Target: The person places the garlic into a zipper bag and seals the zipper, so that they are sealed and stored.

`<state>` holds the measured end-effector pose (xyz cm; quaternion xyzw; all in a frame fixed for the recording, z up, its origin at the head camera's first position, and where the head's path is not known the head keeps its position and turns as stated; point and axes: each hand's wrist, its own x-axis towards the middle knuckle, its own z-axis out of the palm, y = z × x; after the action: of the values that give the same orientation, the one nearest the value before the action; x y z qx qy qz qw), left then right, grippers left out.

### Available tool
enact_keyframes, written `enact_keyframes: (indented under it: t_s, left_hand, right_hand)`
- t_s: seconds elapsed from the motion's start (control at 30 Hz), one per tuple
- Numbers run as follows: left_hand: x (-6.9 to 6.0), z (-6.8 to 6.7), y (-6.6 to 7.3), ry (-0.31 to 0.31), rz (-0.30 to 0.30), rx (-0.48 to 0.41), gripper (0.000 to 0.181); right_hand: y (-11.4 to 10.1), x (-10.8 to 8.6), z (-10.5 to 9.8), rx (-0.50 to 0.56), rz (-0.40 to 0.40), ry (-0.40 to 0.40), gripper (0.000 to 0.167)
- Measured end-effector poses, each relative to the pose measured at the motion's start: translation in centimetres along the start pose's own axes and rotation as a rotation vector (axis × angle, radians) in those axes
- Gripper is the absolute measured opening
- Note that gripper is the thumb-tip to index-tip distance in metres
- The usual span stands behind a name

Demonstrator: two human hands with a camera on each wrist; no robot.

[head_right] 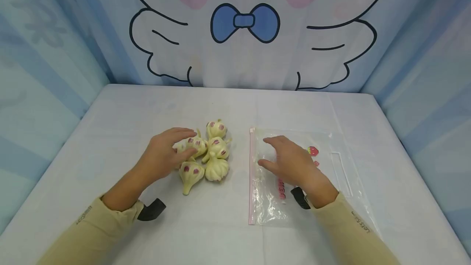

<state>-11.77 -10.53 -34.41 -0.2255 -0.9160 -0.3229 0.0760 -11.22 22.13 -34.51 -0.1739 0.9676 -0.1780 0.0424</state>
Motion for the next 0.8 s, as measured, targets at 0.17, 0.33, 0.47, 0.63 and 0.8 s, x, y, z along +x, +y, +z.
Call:
enact_keyframes:
  t_s: [0.17, 0.33, 0.47, 0.63, 0.8]
  left_hand:
    - [-0.4, 2.3, 0.5, 0.079, 0.106, -0.154, 0.04]
    - [-0.7, 3.8, 1.6, 0.074, 0.102, -0.259, 0.039]
    - [-0.9, 4.7, 2.3, 0.028, 0.057, -0.338, 0.037]
    - [-1.1, 5.4, 2.8, 0.008, 0.062, -0.386, 0.036]
    - [-1.0, 5.7, 3.3, 0.006, 0.068, -0.406, 0.037]
  right_hand:
    - [-0.4, 0.3, 1.6, -0.008, 0.002, -0.038, 0.058]
    - [-0.8, 0.6, 3.2, -0.004, 0.05, -0.06, 0.06]
    - [-1.1, 1.0, 4.3, -0.023, 0.07, -0.065, 0.064]
    - [-1.4, 1.3, 5.2, -0.046, 0.124, -0.077, 0.072]
    - [-1.5, 1.4, 5.5, -0.046, 0.148, -0.076, 0.07]
